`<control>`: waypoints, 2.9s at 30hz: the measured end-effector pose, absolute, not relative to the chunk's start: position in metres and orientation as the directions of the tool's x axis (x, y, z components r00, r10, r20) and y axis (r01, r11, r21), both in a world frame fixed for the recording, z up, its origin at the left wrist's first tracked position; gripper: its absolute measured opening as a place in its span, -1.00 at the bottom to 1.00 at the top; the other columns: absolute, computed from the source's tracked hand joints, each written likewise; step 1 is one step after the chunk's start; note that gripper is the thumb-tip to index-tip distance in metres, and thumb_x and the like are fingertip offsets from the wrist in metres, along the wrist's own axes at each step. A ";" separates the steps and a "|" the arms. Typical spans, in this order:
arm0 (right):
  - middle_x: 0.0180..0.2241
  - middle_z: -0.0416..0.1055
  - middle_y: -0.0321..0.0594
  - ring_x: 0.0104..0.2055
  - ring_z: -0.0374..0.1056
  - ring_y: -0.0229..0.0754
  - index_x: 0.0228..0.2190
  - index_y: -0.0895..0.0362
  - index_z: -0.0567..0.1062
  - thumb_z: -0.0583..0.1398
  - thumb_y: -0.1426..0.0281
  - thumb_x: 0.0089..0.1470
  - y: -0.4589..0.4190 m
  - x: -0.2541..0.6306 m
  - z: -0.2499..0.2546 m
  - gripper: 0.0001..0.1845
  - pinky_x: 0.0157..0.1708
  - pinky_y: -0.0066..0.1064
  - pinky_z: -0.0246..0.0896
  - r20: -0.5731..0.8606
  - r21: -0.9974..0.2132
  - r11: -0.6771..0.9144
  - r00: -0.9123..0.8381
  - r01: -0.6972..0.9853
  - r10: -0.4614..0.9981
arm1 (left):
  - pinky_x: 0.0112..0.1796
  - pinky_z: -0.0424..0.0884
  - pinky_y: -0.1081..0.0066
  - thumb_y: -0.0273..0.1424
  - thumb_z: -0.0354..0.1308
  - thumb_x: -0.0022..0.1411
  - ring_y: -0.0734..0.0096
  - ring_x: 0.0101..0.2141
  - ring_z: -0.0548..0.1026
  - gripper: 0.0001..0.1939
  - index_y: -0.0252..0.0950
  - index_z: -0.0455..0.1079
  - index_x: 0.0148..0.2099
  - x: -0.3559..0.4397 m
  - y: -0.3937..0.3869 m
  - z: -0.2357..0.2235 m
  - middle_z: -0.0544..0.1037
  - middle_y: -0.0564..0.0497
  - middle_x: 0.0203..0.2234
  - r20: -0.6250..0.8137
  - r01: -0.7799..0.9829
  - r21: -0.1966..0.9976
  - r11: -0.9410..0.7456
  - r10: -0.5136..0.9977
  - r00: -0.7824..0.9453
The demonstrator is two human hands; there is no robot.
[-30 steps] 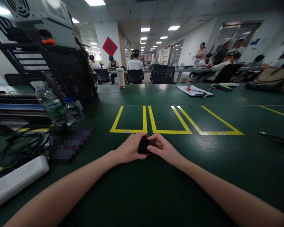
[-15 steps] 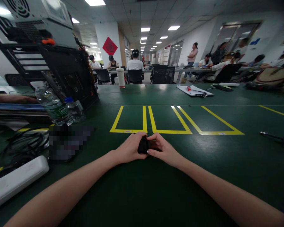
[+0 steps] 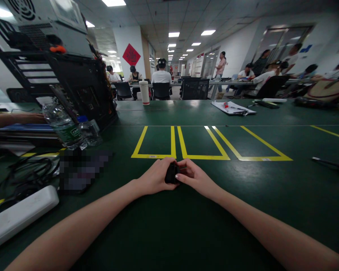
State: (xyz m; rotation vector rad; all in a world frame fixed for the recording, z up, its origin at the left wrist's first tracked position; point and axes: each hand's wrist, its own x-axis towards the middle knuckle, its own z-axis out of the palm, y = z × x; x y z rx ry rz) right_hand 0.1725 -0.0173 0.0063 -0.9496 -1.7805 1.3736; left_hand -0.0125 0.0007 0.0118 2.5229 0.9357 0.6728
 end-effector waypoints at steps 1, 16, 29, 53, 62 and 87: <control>-0.14 0.24 -0.25 -0.08 0.25 -0.17 -0.22 0.07 0.25 0.14 0.39 -0.01 -0.018 0.173 0.006 -0.73 -0.07 -0.19 0.20 0.094 -0.976 0.179 -0.506 0.122 0.858 | -0.19 0.29 0.24 -0.34 0.23 -0.06 0.22 -0.19 0.33 -0.41 -0.28 0.06 0.00 -0.013 0.001 0.012 0.30 -0.09 -0.15 0.303 0.511 0.483 -0.711 0.683 0.664; -0.16 0.26 -0.22 -0.08 0.23 -0.17 -0.17 0.08 0.24 0.11 0.35 0.02 -0.019 0.170 0.009 -0.71 -0.05 -0.18 0.16 0.086 -0.962 0.195 -0.465 0.191 0.881 | -0.18 0.28 0.21 -0.31 0.22 -0.04 0.20 -0.16 0.33 -0.41 -0.26 0.05 0.02 -0.012 0.000 0.014 0.30 -0.10 -0.13 0.283 0.511 0.504 -0.696 0.693 0.664; -0.18 0.25 -0.26 -0.12 0.27 -0.17 -0.24 0.05 0.24 0.09 0.36 0.04 -0.021 0.171 0.008 -0.81 -0.15 -0.24 0.26 0.125 -0.976 0.198 -0.498 0.095 0.858 | -0.18 0.29 0.20 -0.32 0.22 -0.05 0.21 -0.18 0.33 -0.40 -0.26 0.04 0.01 -0.012 -0.001 0.014 0.30 -0.09 -0.14 0.291 0.517 0.491 -0.701 0.691 0.661; -0.18 0.25 -0.23 -0.10 0.24 -0.17 -0.20 0.08 0.24 0.10 0.38 0.03 -0.019 0.170 0.010 -0.75 -0.09 -0.20 0.21 0.086 -0.969 0.182 -0.467 0.164 0.880 | -0.16 0.27 0.22 -0.33 0.22 -0.04 0.22 -0.16 0.33 -0.40 -0.26 0.04 0.01 -0.012 0.000 0.013 0.30 -0.08 -0.14 0.314 0.501 0.481 -0.720 0.675 0.668; -0.15 0.23 -0.26 -0.07 0.24 -0.16 -0.25 0.07 0.25 0.16 0.40 -0.03 -0.021 0.172 0.007 -0.74 -0.07 -0.19 0.21 0.136 -0.969 0.217 -0.484 0.115 0.864 | -0.18 0.28 0.21 -0.33 0.23 -0.06 0.21 -0.17 0.33 -0.40 -0.24 0.05 0.01 -0.013 0.000 0.012 0.30 -0.09 -0.13 0.287 0.515 0.503 -0.694 0.697 0.657; -0.15 0.26 -0.24 -0.08 0.25 -0.16 -0.22 0.07 0.24 0.11 0.37 0.02 -0.022 0.170 0.010 -0.76 -0.11 -0.21 0.24 0.096 -0.975 0.176 -0.457 0.134 0.884 | -0.22 0.29 0.23 -0.32 0.21 -0.04 0.22 -0.21 0.34 -0.42 -0.25 0.05 0.01 -0.012 -0.002 0.015 0.31 -0.09 -0.15 0.292 0.509 0.504 -0.697 0.693 0.659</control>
